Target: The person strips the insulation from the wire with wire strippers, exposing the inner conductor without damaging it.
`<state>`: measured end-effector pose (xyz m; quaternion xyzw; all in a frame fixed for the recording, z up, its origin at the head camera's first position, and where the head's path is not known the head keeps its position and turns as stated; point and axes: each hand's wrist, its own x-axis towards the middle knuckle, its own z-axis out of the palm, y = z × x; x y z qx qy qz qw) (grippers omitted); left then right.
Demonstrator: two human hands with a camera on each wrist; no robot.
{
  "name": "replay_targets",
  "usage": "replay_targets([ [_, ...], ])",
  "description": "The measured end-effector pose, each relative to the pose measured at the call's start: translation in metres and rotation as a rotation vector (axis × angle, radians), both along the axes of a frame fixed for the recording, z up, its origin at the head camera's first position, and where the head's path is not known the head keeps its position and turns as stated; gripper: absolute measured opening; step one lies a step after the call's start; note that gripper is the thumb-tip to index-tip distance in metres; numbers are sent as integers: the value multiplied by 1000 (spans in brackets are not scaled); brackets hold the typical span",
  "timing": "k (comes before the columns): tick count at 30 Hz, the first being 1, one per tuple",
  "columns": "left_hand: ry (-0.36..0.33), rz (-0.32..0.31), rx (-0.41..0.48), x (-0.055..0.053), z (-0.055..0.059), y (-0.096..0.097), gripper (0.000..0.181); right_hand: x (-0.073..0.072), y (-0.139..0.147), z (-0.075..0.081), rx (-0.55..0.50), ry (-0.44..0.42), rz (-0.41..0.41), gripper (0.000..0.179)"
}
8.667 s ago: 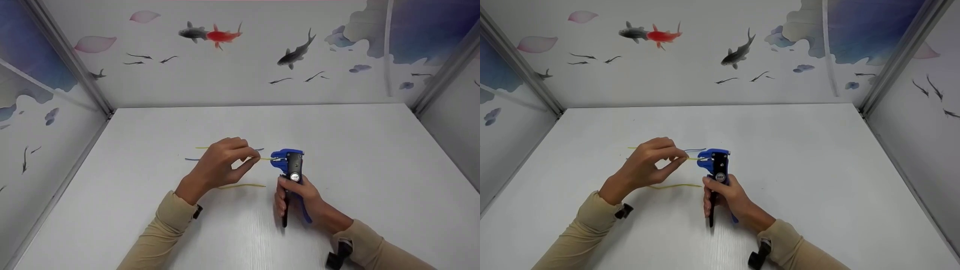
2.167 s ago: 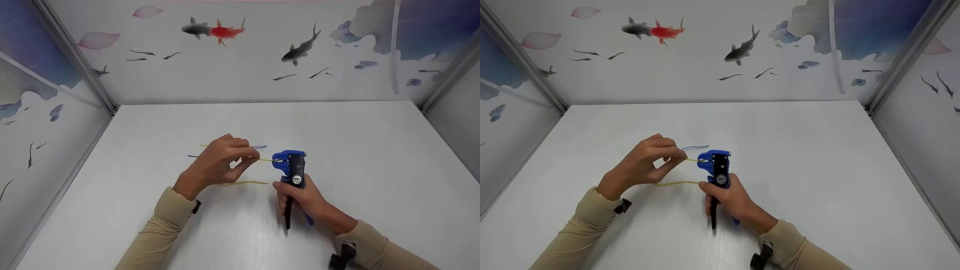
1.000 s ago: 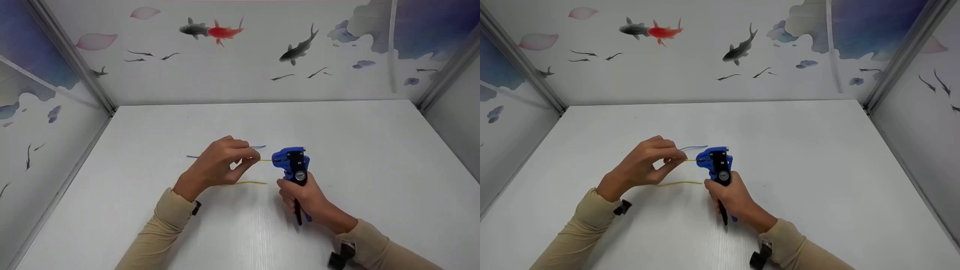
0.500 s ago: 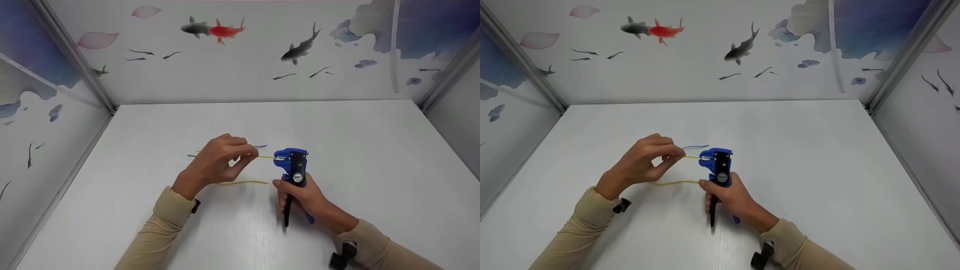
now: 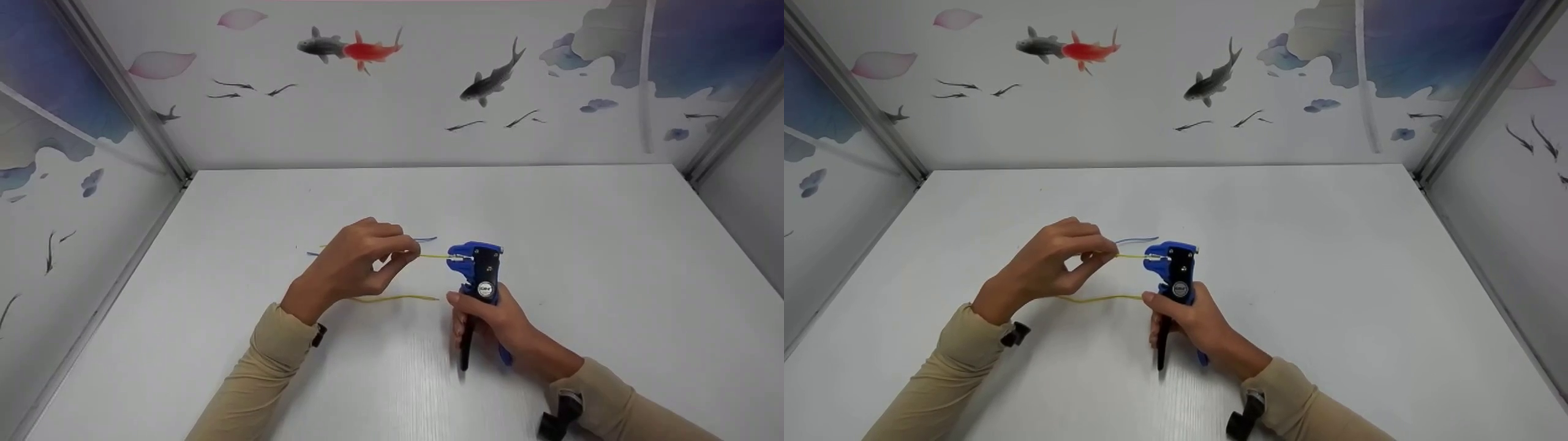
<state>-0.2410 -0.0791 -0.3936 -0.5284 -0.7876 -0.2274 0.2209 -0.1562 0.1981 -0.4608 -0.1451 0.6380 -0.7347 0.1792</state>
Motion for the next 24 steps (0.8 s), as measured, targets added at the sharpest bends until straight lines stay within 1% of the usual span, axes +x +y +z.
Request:
replay_targets([
  [2,5,8,0,-2,-1,-2,10,0,0,0,-1,11,-5,32],
  [6,-11,34,28,-5,-1,-8,9,-2,1,0,3,37,-32,36],
  [10,-24,49,46,-4,2,-10,10,-3,2,0,24,49,-49,37],
  [14,-10,52,37,-5,2,-10,11,-3,2,-1,37,33,-67,37],
  [18,-9,54,19,-6,0,-10,11,-4,2,-3,15,-7,-82,35],
  [20,-40,65,-9,-6,0,-11,11,-4,2,-5,0,-29,-86,33],
  [24,-172,116,-106,-6,-4,-13,11,-5,2,-7,-33,-51,-94,31],
])
